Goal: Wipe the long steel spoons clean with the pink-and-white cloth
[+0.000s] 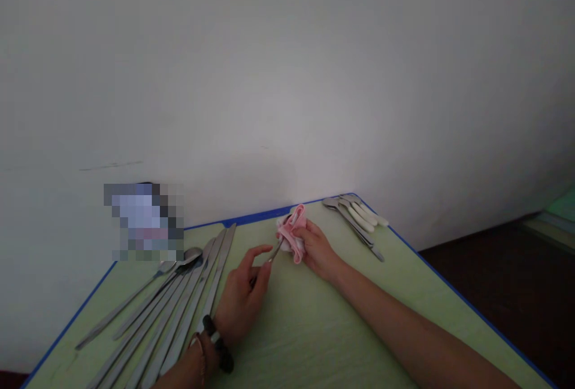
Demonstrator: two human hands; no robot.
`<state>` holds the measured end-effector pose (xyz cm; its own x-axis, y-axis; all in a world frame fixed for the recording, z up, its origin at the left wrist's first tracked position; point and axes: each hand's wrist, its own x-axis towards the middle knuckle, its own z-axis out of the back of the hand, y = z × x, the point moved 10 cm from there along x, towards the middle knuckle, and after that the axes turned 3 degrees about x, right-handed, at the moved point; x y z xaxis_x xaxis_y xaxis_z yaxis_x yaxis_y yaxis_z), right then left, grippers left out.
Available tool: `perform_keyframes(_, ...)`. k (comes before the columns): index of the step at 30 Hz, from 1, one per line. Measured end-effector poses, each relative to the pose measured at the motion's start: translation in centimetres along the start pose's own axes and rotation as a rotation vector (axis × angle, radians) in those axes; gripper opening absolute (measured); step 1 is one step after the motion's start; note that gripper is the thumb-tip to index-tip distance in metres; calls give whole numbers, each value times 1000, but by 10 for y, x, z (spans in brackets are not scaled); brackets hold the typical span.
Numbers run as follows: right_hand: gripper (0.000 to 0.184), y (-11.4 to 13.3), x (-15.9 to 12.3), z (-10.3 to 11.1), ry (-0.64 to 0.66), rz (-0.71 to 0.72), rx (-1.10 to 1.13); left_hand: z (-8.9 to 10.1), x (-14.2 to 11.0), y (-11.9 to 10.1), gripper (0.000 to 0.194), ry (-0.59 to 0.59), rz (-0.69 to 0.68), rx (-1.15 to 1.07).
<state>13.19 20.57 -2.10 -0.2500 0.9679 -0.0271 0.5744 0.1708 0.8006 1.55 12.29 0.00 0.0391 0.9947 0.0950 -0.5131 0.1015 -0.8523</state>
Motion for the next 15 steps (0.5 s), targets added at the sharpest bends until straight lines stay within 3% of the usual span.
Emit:
perform_keyframes(9, 21, 5, -1, -4, -13, 11, 83, -1, 3, -8, 46, 19, 15, 10)
perform_keyframes(15, 24, 7, 2, 2, -23, -13, 284, -6, 2, -3, 51, 58, 46, -17)
